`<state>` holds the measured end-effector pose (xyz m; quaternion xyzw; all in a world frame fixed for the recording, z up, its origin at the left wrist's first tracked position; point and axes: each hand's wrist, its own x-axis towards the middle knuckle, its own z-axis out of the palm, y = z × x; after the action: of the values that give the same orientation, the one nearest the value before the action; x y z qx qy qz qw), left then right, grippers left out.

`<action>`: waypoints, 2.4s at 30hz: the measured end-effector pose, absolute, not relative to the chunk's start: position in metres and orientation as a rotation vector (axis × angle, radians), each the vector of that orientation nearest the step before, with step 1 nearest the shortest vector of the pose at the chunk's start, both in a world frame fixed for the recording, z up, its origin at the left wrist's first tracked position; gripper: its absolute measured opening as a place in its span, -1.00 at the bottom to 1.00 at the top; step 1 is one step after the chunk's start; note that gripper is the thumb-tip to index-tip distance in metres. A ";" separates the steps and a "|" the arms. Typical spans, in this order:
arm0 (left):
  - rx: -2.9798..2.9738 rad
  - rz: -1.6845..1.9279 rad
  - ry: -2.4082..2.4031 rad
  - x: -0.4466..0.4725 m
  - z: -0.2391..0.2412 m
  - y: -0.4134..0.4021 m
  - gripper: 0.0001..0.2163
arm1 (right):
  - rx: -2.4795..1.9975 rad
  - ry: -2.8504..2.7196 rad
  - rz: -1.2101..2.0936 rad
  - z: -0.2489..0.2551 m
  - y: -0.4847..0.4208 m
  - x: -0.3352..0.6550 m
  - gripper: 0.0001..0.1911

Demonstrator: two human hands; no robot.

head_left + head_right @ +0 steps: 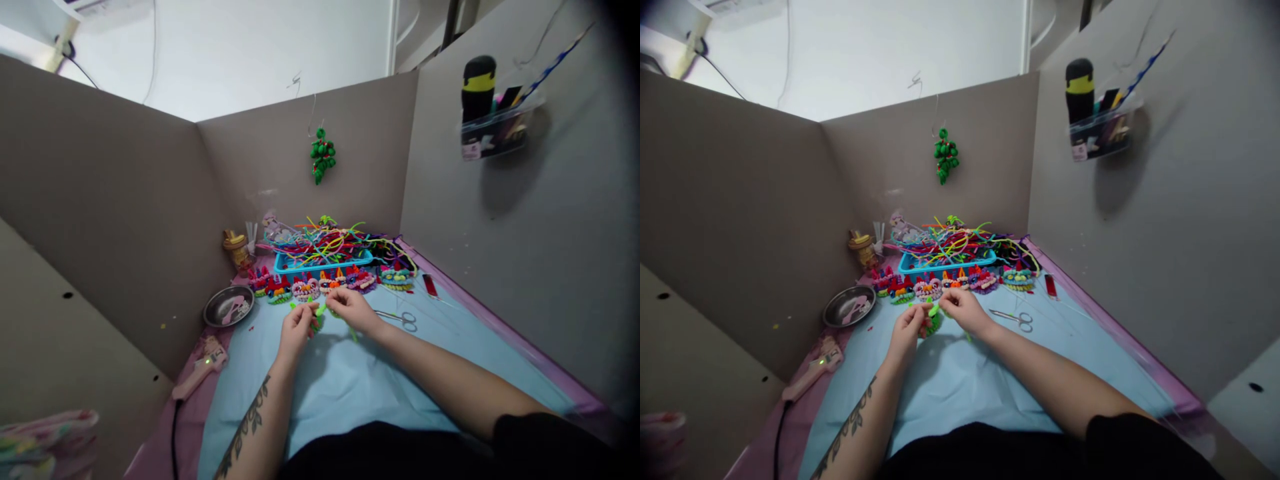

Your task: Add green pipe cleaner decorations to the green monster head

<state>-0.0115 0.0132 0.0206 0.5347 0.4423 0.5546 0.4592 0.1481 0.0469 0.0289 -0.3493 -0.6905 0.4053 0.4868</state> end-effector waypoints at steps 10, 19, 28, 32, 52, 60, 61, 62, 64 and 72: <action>1.563 1.376 1.158 -0.007 0.020 0.008 -0.73 | -0.807 -1.690 1.059 0.027 0.048 0.147 -0.74; 1.683 1.409 1.235 -0.008 0.025 0.004 -0.78 | -0.855 -1.830 0.821 0.036 0.040 0.146 -0.82; 1.179 1.000 0.928 -0.011 0.029 0.006 -0.65 | -0.700 -2.016 0.631 0.039 0.033 0.150 -0.89; 1.049 0.993 0.883 -0.014 0.030 0.006 -0.69 | -0.709 -1.951 0.791 0.038 0.032 0.147 -0.90; 1.679 1.461 1.225 -0.005 0.016 0.006 -0.75 | -0.869 -1.375 1.144 0.029 0.028 0.130 -0.78; 1.103 1.000 0.843 -0.009 0.027 0.006 -0.68 | -0.627 -1.559 1.351 0.041 0.028 0.140 -0.79; 1.063 0.975 0.813 -0.010 0.029 0.005 -0.70 | -0.630 -1.564 1.329 0.040 0.028 0.141 -0.79; 1.031 0.962 0.792 -0.011 0.031 0.004 -0.72 | -0.640 -1.562 1.297 0.039 0.029 0.141 -0.79; 0.983 0.952 0.767 -0.013 0.033 0.003 -0.74 | -0.651 -1.546 1.258 0.035 0.032 0.140 -0.79; 0.951 0.946 0.769 -0.014 0.028 0.006 -0.70 | -0.646 -1.442 1.393 0.024 0.036 0.134 -0.77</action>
<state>-0.0137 0.0064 0.0278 0.4296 0.3473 0.4273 0.7157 0.1335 0.0364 0.0235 -0.2664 -0.5948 0.5747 0.4949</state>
